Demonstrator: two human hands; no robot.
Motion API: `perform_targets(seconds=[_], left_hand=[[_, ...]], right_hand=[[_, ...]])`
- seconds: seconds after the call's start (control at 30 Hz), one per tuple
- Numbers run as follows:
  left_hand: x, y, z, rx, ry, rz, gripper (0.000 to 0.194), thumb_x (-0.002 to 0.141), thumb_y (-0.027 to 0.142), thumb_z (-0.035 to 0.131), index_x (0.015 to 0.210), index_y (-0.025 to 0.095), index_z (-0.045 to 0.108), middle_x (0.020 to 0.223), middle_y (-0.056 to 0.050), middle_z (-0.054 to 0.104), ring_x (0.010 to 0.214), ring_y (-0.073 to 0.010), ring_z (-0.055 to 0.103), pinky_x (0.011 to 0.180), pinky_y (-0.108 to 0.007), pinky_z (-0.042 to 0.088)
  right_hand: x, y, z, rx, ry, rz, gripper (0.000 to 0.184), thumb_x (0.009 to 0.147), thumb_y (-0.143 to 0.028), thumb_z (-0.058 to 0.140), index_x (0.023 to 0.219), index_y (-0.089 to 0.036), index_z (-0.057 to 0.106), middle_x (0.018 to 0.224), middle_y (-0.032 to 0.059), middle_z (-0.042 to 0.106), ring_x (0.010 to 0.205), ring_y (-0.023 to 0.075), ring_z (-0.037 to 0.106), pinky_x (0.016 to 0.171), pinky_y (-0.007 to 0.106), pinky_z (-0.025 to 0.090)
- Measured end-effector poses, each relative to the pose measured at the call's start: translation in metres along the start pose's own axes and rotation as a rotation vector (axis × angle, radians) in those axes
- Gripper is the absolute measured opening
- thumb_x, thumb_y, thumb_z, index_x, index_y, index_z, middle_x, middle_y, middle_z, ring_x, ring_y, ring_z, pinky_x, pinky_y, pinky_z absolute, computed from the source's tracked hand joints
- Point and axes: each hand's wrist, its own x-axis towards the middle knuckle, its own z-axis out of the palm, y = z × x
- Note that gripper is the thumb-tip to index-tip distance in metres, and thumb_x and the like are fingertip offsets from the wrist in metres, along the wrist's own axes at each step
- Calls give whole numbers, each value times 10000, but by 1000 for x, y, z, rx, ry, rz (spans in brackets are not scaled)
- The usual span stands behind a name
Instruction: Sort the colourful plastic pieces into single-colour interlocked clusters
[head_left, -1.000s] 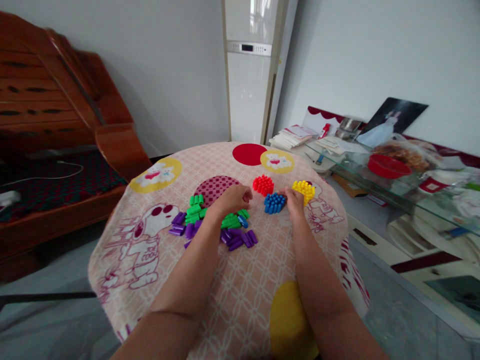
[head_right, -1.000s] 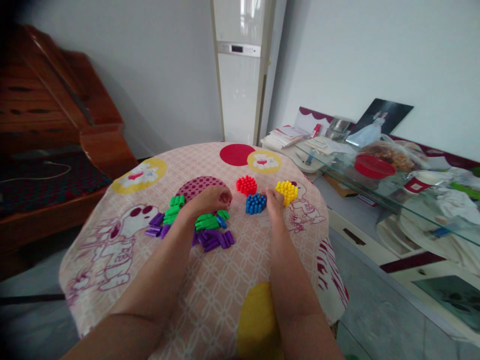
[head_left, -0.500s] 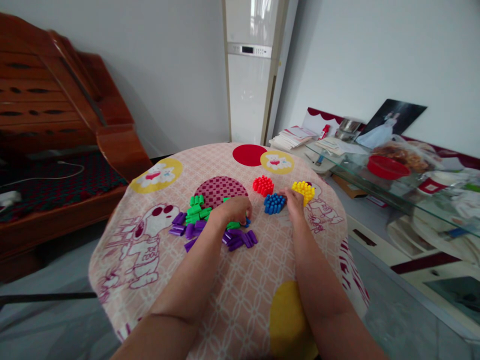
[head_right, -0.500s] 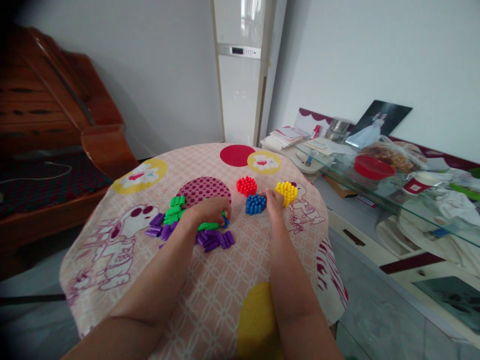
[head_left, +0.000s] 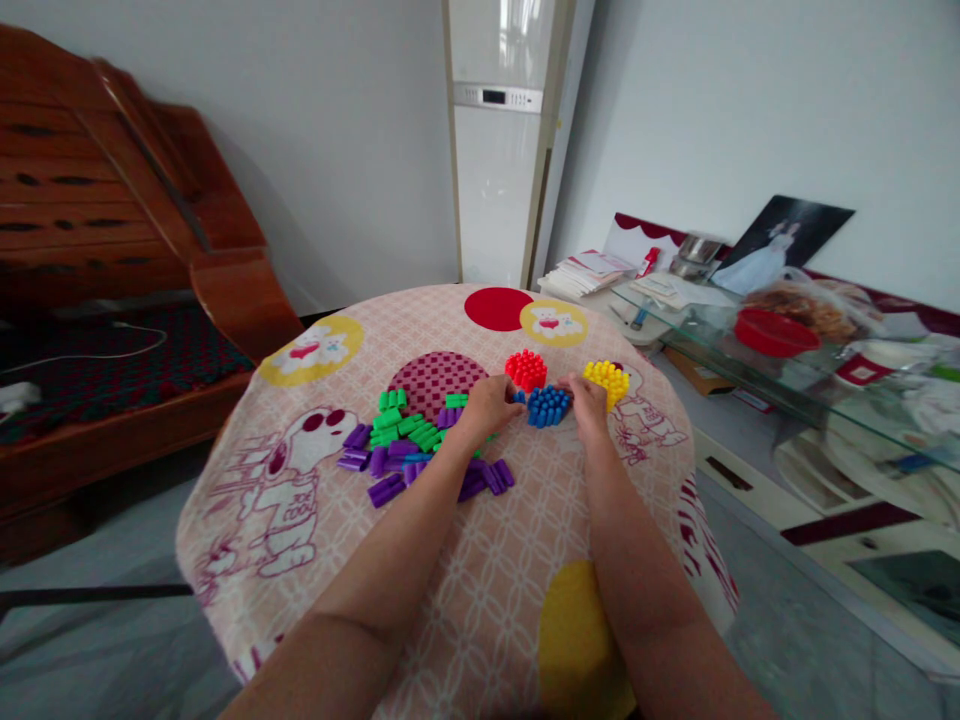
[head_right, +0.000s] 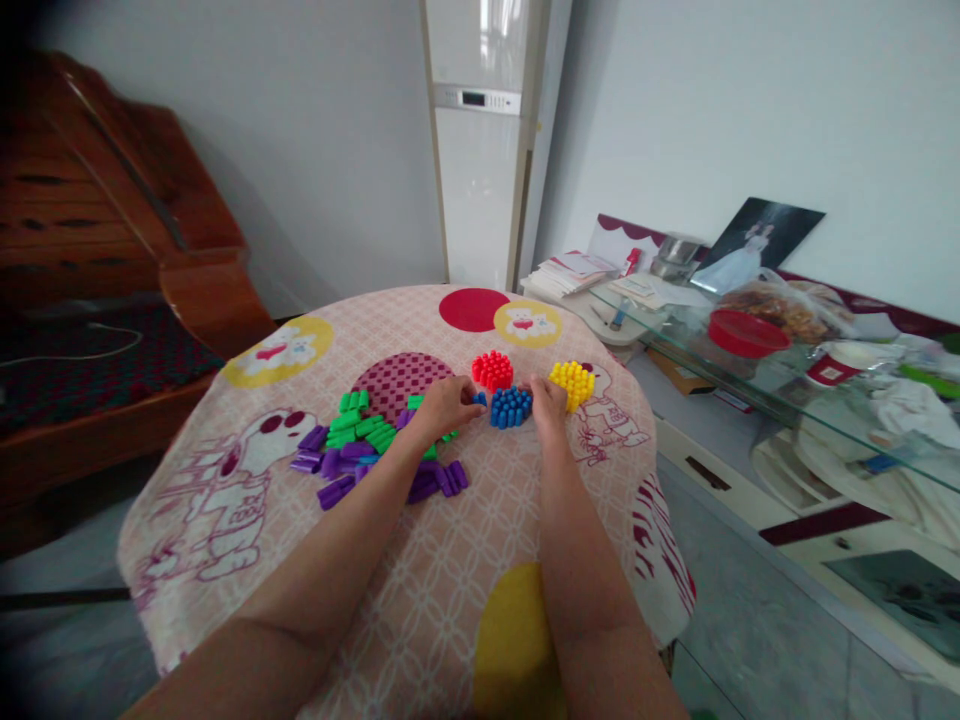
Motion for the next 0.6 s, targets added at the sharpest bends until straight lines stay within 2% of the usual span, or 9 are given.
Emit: perform_targets(seconds=[0.13,0.23,0.37,0.47,0.6], left_hand=[[0,1,10,-51,0,6,151,711,142,745,845,132,676,813,-39,712,759,-160,656,729,-262,495],[0,1,15,-111,-54,34,202,687,84,732,876,131,676,831,-35,718,762,-152,667,717,-247,507],[1,-1,11,-128,-60,51,232,677,40,693,892,125,673,810,-34,720,740,-145,669,702,-240,516],[0,-6,-14,-157,27,55,210,701,64,663,903,120,673,803,-42,725,718,-141,667,696,-240,521],[-8,-16,-70,-196,223,74,184,727,157,649,899,116,697,852,-56,738,744,-148,666,712,-244,515]], right_hand=[[0,1,-1,11,-7,-5,371,762,-522,573,758,-185,728,726,44,749,771,237,718,780,356,563],[1,2,-1,20,-13,-3,362,761,-517,578,755,-190,731,714,43,747,769,239,718,780,362,565],[3,2,-3,13,-19,22,362,757,-522,574,740,-196,730,707,49,747,767,248,721,771,368,570],[3,3,-3,-2,-12,21,370,753,-526,574,735,-193,732,712,57,751,782,253,721,770,368,569],[0,1,-2,-4,0,-9,374,764,-500,558,741,-172,737,718,78,751,780,248,720,768,363,562]])
